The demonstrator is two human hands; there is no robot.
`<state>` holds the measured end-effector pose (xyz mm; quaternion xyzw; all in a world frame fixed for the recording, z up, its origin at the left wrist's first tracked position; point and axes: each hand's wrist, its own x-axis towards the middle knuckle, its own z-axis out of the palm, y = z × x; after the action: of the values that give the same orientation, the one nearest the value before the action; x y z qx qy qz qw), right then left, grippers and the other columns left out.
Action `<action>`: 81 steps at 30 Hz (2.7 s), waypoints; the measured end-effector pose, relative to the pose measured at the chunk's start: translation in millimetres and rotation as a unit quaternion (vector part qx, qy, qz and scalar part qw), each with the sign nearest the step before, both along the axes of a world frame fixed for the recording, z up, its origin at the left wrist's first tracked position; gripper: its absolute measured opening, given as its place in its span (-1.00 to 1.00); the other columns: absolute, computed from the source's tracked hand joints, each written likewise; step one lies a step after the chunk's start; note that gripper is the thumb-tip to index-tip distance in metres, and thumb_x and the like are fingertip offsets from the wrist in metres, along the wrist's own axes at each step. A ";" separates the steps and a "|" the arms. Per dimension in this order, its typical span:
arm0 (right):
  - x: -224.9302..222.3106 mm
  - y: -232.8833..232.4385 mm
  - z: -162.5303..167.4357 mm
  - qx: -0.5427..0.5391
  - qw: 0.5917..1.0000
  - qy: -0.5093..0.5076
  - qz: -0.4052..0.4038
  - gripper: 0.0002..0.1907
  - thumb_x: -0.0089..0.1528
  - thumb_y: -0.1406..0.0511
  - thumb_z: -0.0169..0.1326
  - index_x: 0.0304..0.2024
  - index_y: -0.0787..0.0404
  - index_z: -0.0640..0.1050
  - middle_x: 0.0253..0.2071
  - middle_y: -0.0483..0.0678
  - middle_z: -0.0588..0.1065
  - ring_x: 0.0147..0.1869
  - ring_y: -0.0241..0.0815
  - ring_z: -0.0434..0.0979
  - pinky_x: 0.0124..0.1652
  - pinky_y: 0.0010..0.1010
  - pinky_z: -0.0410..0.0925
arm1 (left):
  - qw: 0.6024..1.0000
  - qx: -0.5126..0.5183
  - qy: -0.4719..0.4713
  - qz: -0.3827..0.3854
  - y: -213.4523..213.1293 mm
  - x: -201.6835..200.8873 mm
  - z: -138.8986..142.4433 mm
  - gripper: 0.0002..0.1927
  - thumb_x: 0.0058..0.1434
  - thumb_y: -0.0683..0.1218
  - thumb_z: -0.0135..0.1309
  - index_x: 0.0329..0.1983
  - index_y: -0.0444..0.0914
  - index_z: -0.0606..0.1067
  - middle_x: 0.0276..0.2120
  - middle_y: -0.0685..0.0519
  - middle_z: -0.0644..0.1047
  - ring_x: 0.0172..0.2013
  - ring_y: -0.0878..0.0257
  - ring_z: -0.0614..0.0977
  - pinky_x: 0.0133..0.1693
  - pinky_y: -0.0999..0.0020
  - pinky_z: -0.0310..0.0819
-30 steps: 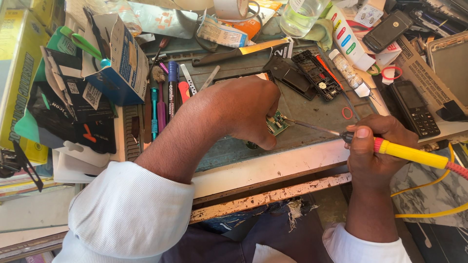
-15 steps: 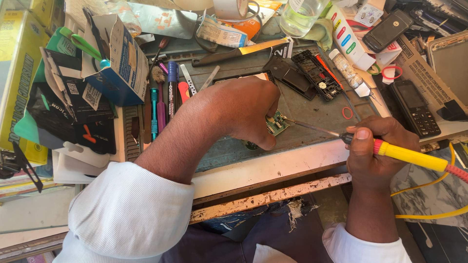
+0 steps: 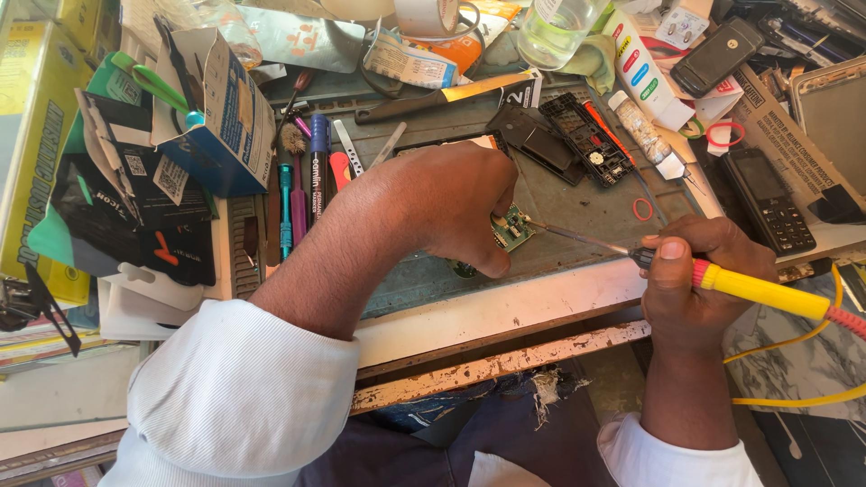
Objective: The person uses a scraper to pry open the housing of a mobile phone, removes the display panel and battery by hand, and then uses a soldering iron and tweezers to manipulate components on the internal circuit board.
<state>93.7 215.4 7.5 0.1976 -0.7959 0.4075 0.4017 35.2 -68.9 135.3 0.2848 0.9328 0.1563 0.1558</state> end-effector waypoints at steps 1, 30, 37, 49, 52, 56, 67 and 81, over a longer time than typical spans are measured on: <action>-0.2 0.0 -0.1 0.000 1.000 0.001 0.001 -0.56 0.54 0.07 0.06 -0.30 0.27 0.47 -0.43 -0.03 0.53 -0.51 -0.40 0.41 -0.38 -0.59 0.30 | 1.000 0.001 0.000 0.000 -0.4 0.0 -0.1 -0.44 -0.20 0.09 0.41 -0.12 -0.21 0.57 -0.14 -0.02 0.63 -0.02 0.09 0.64 -0.02 0.15 0.55; 0.7 0.3 0.4 0.010 1.000 0.012 -0.018 -0.52 0.54 0.04 0.06 -0.32 0.27 0.48 -0.46 -0.03 0.52 -0.51 -0.38 0.40 -0.40 -0.57 0.29 | 1.000 0.003 0.005 -0.007 0.3 -0.7 -1.4 -0.44 -0.20 0.09 0.41 -0.12 -0.21 0.58 -0.16 -0.04 0.64 -0.05 0.07 0.65 -0.04 0.14 0.55; 2.9 -8.3 5.3 0.019 1.000 0.021 -0.004 -0.53 0.53 0.05 0.07 -0.32 0.26 0.44 -0.42 -0.03 0.53 -0.43 -0.34 0.48 -0.32 -0.56 0.36 | 1.000 -0.006 0.003 -0.006 0.2 0.4 -1.3 -0.42 -0.19 0.10 0.41 -0.10 -0.21 0.58 -0.15 -0.04 0.63 -0.04 0.06 0.65 -0.03 0.14 0.55; 1.8 0.5 -2.0 0.006 1.000 0.008 -0.019 -0.51 0.53 0.04 0.07 -0.33 0.28 0.48 -0.50 -0.05 0.48 -0.52 -0.38 0.40 -0.41 -0.57 0.27 | 1.000 0.000 0.008 -0.009 0.2 -0.9 -3.1 -0.43 -0.20 0.09 0.41 -0.12 -0.22 0.58 -0.17 -0.04 0.63 -0.06 0.06 0.65 -0.05 0.13 0.56; 1.7 0.0 -2.0 -0.008 1.000 0.006 -0.014 -0.49 0.51 0.02 0.06 -0.35 0.28 0.47 -0.51 -0.06 0.47 -0.54 -0.38 0.39 -0.43 -0.57 0.27 | 1.000 -0.001 0.010 -0.013 0.3 -1.8 -4.0 -0.43 -0.20 0.09 0.40 -0.11 -0.21 0.57 -0.17 -0.04 0.64 -0.06 0.05 0.65 -0.05 0.13 0.56; 2.3 -1.0 -1.8 -0.006 0.999 0.017 -0.029 -0.47 0.52 0.00 0.05 -0.35 0.28 0.46 -0.49 -0.05 0.45 -0.49 -0.34 0.42 -0.39 -0.56 0.30 | 1.000 0.001 0.010 -0.021 -0.5 -2.7 -5.4 -0.44 -0.19 0.08 0.40 -0.11 -0.23 0.57 -0.18 -0.05 0.64 -0.06 0.05 0.66 -0.06 0.13 0.56; 2.5 -2.7 -2.2 -0.021 0.999 0.010 -0.041 -0.44 0.53 -0.02 0.05 -0.36 0.30 0.45 -0.52 -0.06 0.43 -0.50 -0.33 0.43 -0.37 -0.53 0.35 | 1.000 -0.007 0.005 -0.015 1.1 -2.8 -5.0 -0.43 -0.19 0.07 0.40 -0.11 -0.22 0.56 -0.18 -0.04 0.63 -0.06 0.06 0.65 -0.05 0.14 0.56; 0.0 -2.9 -2.4 -0.062 0.998 -0.019 0.003 -0.42 0.55 -0.03 0.09 -0.30 0.35 0.45 -0.49 -0.05 0.46 -0.55 -0.39 0.44 -0.44 -0.61 0.33 | 1.000 -0.002 0.015 -0.024 0.7 -1.8 -6.7 -0.43 -0.20 0.07 0.41 -0.12 -0.23 0.55 -0.19 -0.03 0.64 -0.06 0.05 0.65 -0.06 0.12 0.55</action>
<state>93.7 212.5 5.1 0.1671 -0.7761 0.4609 0.3966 33.4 -68.1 128.6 0.3089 0.9284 0.1465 0.1459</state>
